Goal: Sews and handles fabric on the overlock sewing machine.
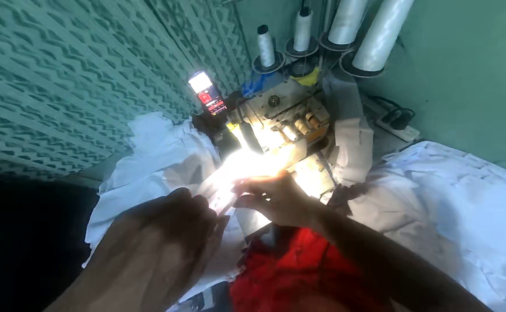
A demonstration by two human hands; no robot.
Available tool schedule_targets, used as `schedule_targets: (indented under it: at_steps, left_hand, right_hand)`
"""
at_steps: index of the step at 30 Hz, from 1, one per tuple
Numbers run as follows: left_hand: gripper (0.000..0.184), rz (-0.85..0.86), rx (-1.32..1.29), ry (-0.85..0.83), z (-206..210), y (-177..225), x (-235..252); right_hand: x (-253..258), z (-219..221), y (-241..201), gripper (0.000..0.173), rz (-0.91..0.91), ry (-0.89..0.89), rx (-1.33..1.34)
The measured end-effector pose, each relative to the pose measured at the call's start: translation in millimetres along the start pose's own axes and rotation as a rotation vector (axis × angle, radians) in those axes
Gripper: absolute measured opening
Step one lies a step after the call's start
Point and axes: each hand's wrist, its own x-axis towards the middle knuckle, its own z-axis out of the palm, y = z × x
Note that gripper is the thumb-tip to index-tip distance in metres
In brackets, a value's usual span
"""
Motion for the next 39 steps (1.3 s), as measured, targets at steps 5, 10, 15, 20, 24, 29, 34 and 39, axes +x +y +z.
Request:
schedule_targets:
  at_steps: [5, 10, 15, 20, 24, 29, 34, 39]
  left_hand:
    - [0.056, -0.024, -0.004, -0.022, 13, -30, 24]
    - [0.049, -0.033, -0.038, -0.156, 67, -73, 46]
    - [0.038, -0.045, -0.153, -0.119, 67, -110, 49]
    - [0.031, -0.194, -0.351, -0.085, 36, -103, 49]
    - [0.034, -0.249, -0.423, -0.136, 39, -90, 44]
    - [0.035, -0.156, -0.323, -0.133, 61, -89, 51]
    - [0.034, -0.109, -0.212, -0.138, 70, -80, 66]
    - [0.037, -0.059, -0.174, -0.091, 81, -60, 77]
  right_hand:
    - [-43, -27, 8, 0.035, 0.008, 0.023, -0.140]
    - [-125, -15, 44, 0.038, 0.085, 0.139, -0.215]
    - [-100, -7, 52, 0.040, 0.136, 0.201, -0.140]
    - [-61, -12, 65, 0.037, 0.152, 0.159, -0.042]
    - [-48, -16, 74, 0.031, 0.172, 0.114, 0.021]
    - [-43, -19, 81, 0.026, 0.164, 0.090, 0.042]
    - [-38, -18, 85, 0.021, 0.173, 0.115, 0.045]
    - [-33, -18, 87, 0.022, 0.193, 0.132, 0.042]
